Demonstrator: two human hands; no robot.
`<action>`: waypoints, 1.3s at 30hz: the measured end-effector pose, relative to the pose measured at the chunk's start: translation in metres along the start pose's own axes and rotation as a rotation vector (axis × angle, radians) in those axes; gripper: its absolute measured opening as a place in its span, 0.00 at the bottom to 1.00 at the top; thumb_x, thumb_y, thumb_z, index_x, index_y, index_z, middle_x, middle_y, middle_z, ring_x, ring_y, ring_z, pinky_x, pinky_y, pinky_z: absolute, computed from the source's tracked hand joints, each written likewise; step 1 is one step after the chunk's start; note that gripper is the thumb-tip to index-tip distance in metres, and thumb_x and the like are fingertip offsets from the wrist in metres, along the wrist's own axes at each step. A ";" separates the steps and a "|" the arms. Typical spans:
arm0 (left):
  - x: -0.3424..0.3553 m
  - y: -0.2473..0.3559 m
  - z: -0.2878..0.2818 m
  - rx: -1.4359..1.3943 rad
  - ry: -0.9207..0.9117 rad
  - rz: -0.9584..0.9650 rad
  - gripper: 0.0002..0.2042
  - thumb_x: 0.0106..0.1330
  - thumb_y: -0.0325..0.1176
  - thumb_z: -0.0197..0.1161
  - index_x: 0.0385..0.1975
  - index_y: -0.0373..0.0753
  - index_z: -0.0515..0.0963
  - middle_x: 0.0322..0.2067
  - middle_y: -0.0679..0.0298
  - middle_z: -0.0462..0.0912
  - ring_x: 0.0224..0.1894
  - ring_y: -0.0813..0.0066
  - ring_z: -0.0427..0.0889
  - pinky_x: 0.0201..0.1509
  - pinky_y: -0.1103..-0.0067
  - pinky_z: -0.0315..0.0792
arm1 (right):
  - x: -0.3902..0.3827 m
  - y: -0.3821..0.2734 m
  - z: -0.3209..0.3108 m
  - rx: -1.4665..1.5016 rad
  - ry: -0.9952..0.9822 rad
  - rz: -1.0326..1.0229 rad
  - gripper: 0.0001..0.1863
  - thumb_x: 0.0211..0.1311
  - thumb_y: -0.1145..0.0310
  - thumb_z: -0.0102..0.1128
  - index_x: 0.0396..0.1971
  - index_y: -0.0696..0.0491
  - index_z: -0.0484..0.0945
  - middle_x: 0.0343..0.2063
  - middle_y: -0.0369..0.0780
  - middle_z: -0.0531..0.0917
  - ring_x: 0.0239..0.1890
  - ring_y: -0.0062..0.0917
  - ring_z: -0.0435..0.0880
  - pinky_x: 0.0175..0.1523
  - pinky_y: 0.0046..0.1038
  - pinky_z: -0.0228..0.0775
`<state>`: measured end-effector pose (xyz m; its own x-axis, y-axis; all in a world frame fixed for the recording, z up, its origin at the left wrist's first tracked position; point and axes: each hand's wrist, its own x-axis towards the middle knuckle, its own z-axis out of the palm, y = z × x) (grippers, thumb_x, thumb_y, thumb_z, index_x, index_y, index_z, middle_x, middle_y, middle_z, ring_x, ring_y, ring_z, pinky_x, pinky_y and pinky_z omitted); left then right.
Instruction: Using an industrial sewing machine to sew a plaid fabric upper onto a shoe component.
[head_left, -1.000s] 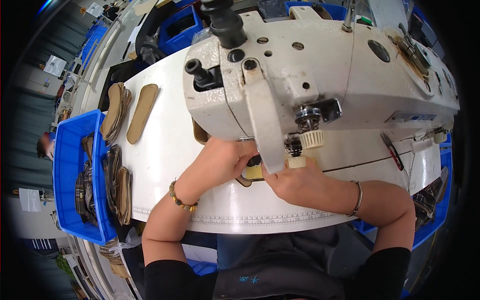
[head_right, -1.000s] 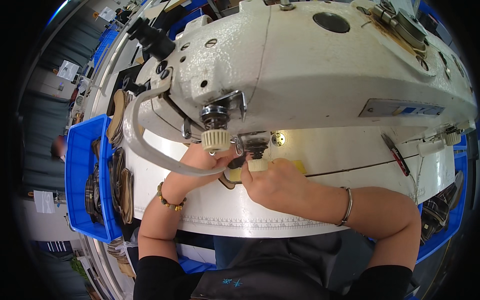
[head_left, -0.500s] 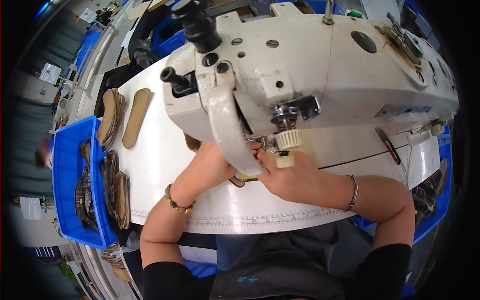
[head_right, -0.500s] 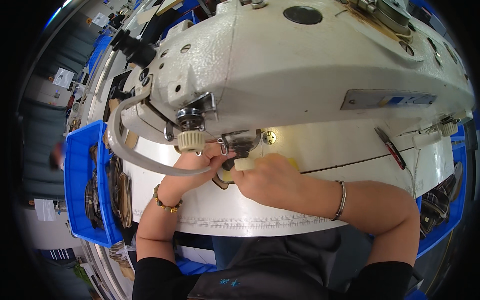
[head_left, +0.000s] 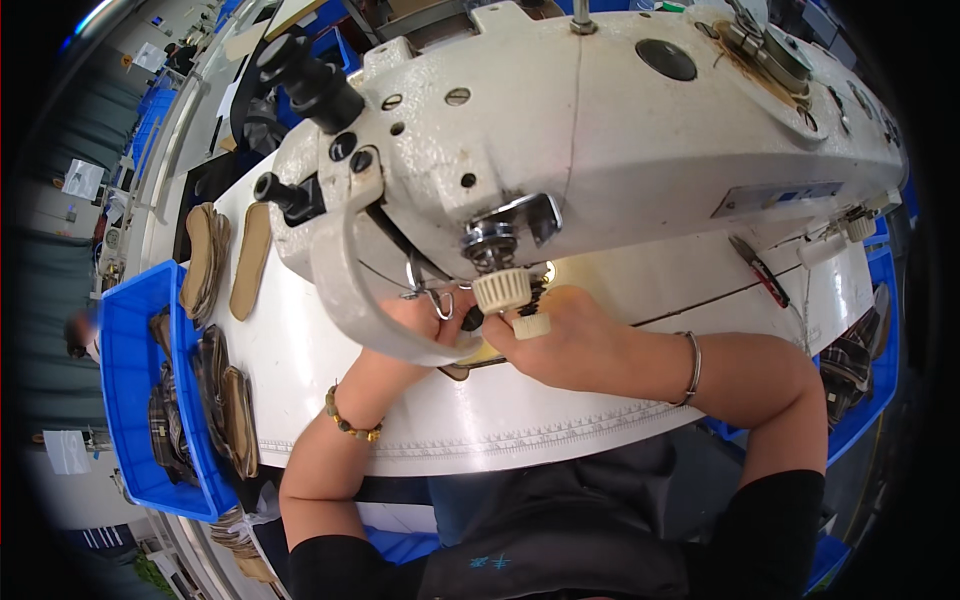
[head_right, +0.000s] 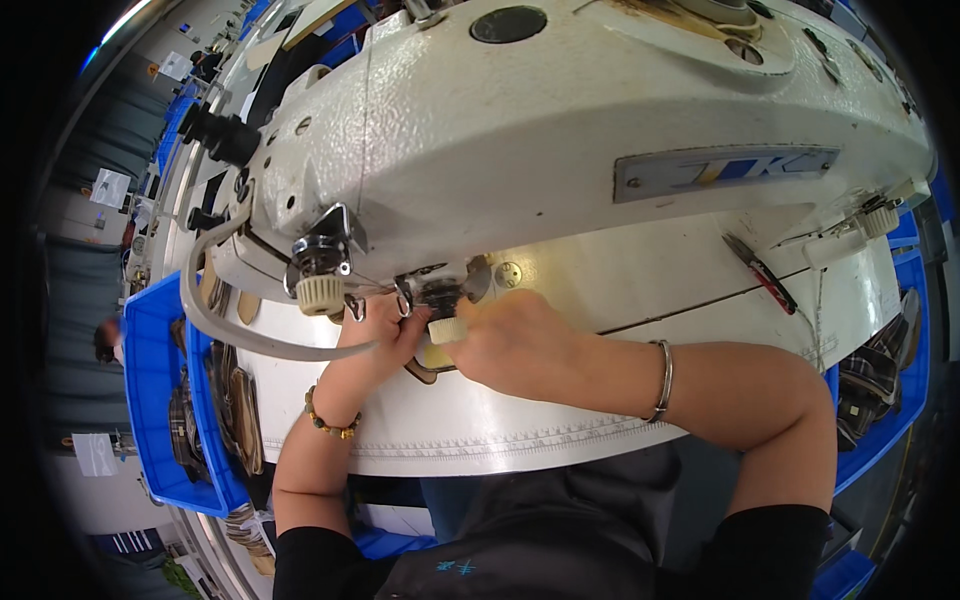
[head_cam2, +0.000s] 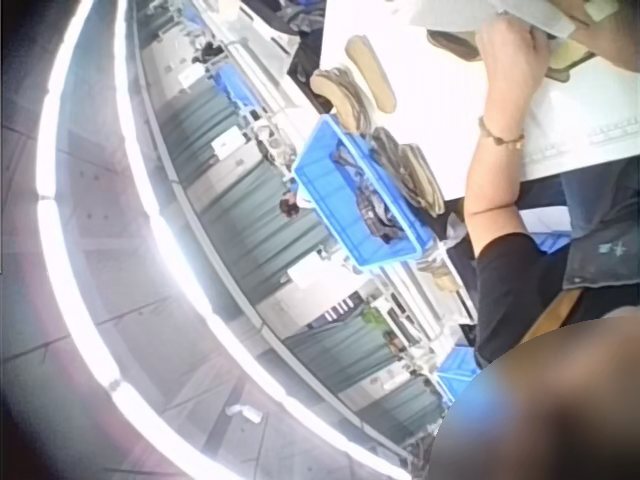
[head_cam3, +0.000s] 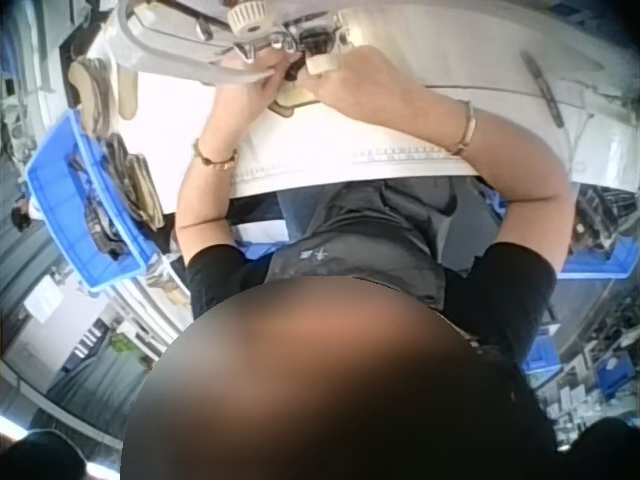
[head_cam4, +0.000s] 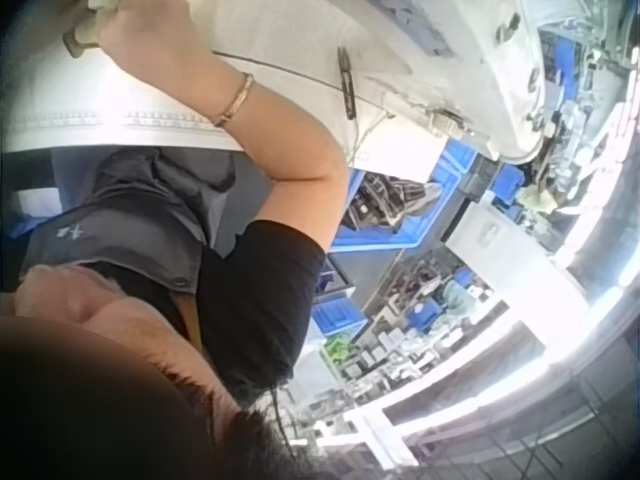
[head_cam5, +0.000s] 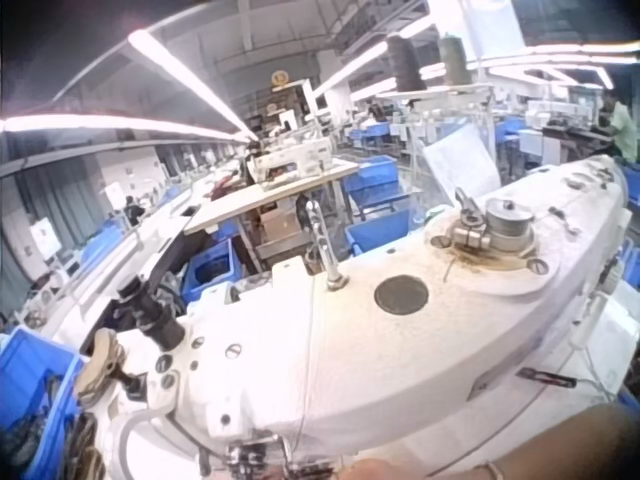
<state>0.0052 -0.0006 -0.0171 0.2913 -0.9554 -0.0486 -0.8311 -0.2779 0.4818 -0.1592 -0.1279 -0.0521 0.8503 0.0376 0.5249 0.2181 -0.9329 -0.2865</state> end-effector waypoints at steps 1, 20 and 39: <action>-0.001 -0.001 0.001 0.030 0.089 0.099 0.05 0.60 0.27 0.66 0.34 0.36 0.83 0.29 0.56 0.83 0.29 0.58 0.81 0.33 0.69 0.74 | 0.000 -0.001 -0.001 -0.035 -0.052 0.011 0.06 0.46 0.71 0.61 0.27 0.52 0.79 0.20 0.39 0.76 0.19 0.31 0.80 0.22 0.32 0.70; 0.001 0.005 -0.004 0.457 0.322 0.516 0.13 0.44 0.29 0.70 0.32 0.40 0.82 0.30 0.67 0.82 0.30 0.69 0.82 0.30 0.73 0.75 | -0.008 0.025 0.017 0.052 -0.002 0.273 0.04 0.37 0.71 0.64 0.12 0.55 0.80 0.14 0.44 0.79 0.17 0.37 0.80 0.24 0.38 0.71; -0.008 -0.003 0.002 0.483 0.303 0.528 0.16 0.46 0.32 0.65 0.38 0.39 0.82 0.32 0.67 0.81 0.25 0.72 0.79 0.30 0.77 0.75 | -0.006 0.025 0.009 -0.062 0.073 0.204 0.05 0.31 0.70 0.64 0.10 0.55 0.80 0.13 0.43 0.78 0.16 0.37 0.79 0.23 0.38 0.69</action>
<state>0.0045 0.0073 -0.0194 -0.1417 -0.9234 0.3566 -0.9898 0.1274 -0.0634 -0.1545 -0.1485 -0.0693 0.8366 -0.1775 0.5182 0.0135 -0.9390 -0.3436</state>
